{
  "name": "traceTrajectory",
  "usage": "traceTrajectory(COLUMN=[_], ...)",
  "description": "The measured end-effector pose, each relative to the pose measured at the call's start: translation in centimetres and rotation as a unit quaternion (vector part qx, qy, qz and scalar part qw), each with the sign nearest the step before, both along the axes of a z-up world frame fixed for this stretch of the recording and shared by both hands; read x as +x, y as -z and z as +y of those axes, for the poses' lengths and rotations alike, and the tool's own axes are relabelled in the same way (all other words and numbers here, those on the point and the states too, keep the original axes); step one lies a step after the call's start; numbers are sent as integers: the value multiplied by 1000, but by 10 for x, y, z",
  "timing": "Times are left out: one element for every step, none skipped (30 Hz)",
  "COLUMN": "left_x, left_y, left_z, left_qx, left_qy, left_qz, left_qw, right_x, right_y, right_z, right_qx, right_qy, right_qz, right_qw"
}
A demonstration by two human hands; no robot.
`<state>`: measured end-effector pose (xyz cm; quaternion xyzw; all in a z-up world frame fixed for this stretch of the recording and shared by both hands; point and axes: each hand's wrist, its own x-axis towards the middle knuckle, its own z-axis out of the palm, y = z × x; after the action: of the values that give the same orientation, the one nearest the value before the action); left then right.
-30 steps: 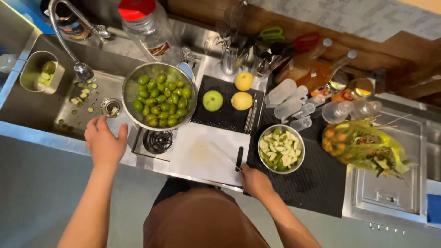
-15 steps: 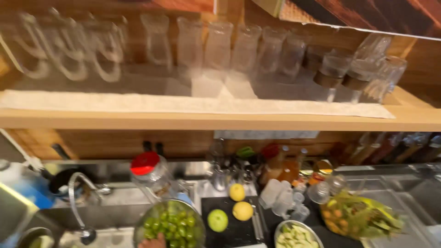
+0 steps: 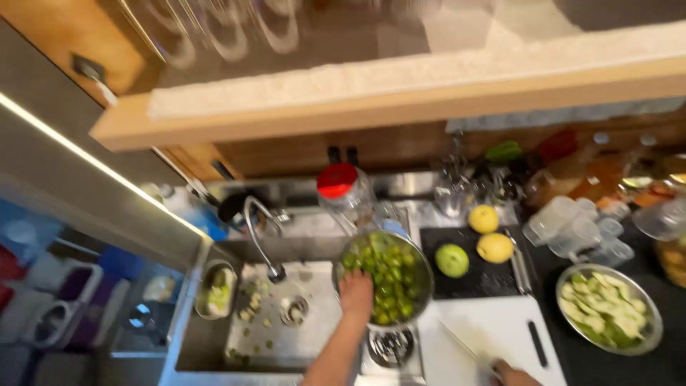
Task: Slicing small green fruits and placing them into a bowl at a kitchen counter.
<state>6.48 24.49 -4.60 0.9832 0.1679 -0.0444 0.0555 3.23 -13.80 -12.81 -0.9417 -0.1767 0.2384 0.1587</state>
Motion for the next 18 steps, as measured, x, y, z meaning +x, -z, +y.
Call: traceTrajectory(left_x=[-3,-12,-24,-26,-19,-25,-28,-25,-34,-36,-38,-40,-41,-48,-55,-61,-66,-70], left_y=[-8,-20,-17,-19,-28,-48,-68,-92,-95,-99,-105,-105,-105,-106,-116,-126,-136,-146], left_z=[6,-4,-1,3,-3,-10,-15,-6,-12,-13,-14,-22,-30,-36,-47,-57,-68,-77], left_qx=[22,39,6,17,27,10,-60,-118,-124,-214,-301,-301,-420,-527,-524,-585,-641,-637], left_qy=[10,18,19,22,24,23,16,4,-1,-21,-42,-49,-66,-85,-96,-87,-77,-84], left_qz=[-14,-21,6,-37,-80,-63,-86,-115,-104,-144,-183,-182,-228,-271,-271,-310,-348,-351], left_qw=[1000,999,1000,999,996,998,994,986,987,966,935,935,876,801,801,744,680,681], right_x=[14,-12,-17,-17,-16,-19,-22,-17,-22,-20,-18,-16,-14,-14,-13,-11,-9,-6], right_y=[-62,-135,-150,-157,-162,-168,-176,-179,-184,-188,-193,-188,-184,-178,-178,-178,-178,-179], right_z=[-7,-23,-31,-28,-24,-30,-35,-28,-34,-37,-39,-47,-55,-61,-65,-69,-73,-74], right_qx=[-26,-58,-91,-48,-6,-24,2,39,32,31,30,29,31,34,33,42,52,52], right_qy=[21,41,42,47,53,52,55,55,53,66,80,73,69,61,51,45,39,31], right_qz=[32,70,96,41,-15,1,-14,-34,-22,-19,-15,-13,-11,-5,2,-8,-17,-14], right_qw=[999,995,990,997,998,998,998,997,998,997,996,997,997,998,998,998,998,998])
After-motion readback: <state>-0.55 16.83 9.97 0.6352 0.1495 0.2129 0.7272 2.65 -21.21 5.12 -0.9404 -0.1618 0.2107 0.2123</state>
